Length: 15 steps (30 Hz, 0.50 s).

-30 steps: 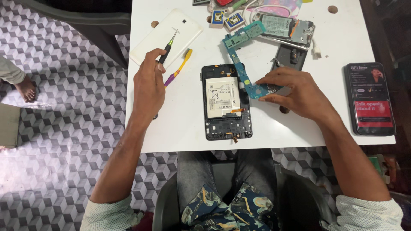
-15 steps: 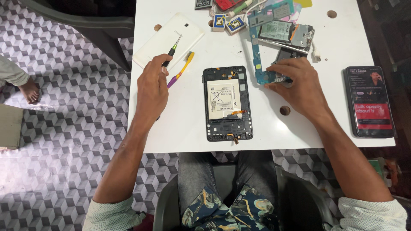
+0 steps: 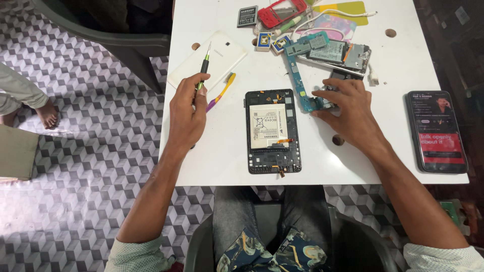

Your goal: The person disassembles a smartphone by removing the motherboard and cleaning the internal chassis with a toothbrush. They use a screwdriver to detach components and a toothbrush to scrub the battery area and frame.

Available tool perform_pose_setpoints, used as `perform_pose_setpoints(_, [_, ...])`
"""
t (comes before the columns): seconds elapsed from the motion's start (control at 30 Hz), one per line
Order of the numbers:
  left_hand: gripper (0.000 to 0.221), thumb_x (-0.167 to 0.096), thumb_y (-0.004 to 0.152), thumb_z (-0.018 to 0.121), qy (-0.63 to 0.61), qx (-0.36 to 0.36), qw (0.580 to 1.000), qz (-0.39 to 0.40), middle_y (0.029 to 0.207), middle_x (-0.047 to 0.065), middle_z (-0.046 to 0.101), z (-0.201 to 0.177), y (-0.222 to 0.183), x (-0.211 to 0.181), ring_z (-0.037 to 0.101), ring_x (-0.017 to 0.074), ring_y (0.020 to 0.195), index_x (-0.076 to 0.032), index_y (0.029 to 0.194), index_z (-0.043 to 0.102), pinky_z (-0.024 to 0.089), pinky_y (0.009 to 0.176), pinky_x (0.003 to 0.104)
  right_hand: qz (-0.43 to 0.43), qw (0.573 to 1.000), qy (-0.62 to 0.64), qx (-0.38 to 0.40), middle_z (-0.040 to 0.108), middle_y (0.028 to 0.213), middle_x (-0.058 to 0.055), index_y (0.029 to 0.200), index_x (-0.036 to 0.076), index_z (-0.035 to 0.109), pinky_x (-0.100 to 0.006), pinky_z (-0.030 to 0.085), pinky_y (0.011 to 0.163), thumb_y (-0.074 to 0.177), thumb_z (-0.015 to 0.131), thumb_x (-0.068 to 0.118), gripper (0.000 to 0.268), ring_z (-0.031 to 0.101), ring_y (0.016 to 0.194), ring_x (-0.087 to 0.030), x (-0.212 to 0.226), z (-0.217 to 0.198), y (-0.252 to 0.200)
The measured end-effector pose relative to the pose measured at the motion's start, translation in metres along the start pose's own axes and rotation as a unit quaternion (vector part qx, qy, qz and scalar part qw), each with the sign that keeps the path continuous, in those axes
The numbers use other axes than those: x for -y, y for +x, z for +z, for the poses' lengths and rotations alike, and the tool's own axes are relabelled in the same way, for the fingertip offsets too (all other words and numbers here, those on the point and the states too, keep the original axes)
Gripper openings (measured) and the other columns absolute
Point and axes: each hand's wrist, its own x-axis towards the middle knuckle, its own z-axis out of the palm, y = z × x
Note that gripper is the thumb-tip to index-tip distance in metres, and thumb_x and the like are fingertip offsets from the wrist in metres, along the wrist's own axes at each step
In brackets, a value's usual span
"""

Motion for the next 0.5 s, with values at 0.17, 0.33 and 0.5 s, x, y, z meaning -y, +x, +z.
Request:
perform_pose_setpoints(0.17, [0.036, -0.002, 0.098, 0.069, -0.023, 0.0, 0.998, 0.065, 0.1, 0.009, 0.06, 0.001, -0.001, -0.002, 0.057, 0.0114, 0.078, 0.0, 0.132, 0.059, 0.048, 0.065, 0.026, -0.034, 0.999, 0.018, -0.037, 0.058, 0.138, -0.014, 0.128, 0.009, 0.07, -0.05, 0.039, 0.107, 0.074, 0.09, 0.025, 0.06, 0.048, 0.131, -0.034, 0.009, -0.007, -0.002])
perform_pose_setpoints(0.33, [0.015, -0.007, 0.106, 0.068, -0.031, -0.044, 0.996, 0.071, 0.101, 0.008, 0.074, 0.002, -0.006, 0.003, 0.065, 0.0093, 0.079, -0.001, 0.12, 0.069, 0.05, 0.068, 0.024, -0.067, 0.994, 0.087, -0.016, 0.061, 0.14, -0.011, 0.137, 0.01, 0.063, -0.045, 0.054, 0.106, 0.088, 0.083, 0.026, 0.055, 0.061, 0.13, -0.032, 0.025, -0.015, 0.003])
perform_pose_setpoints(0.5, [0.017, -0.015, 0.107, 0.07, -0.105, -0.03, 0.99, 0.089, 0.1, 0.008, 0.073, -0.003, -0.009, 0.009, 0.068, 0.0116, 0.087, -0.001, 0.116, 0.069, 0.054, 0.077, 0.025, -0.001, 0.979, 0.028, 0.202, 0.05, 0.147, -0.017, 0.148, 0.011, 0.046, -0.049, 0.049, 0.099, 0.082, 0.076, 0.042, 0.078, 0.055, 0.127, -0.035, 0.045, -0.017, 0.018])
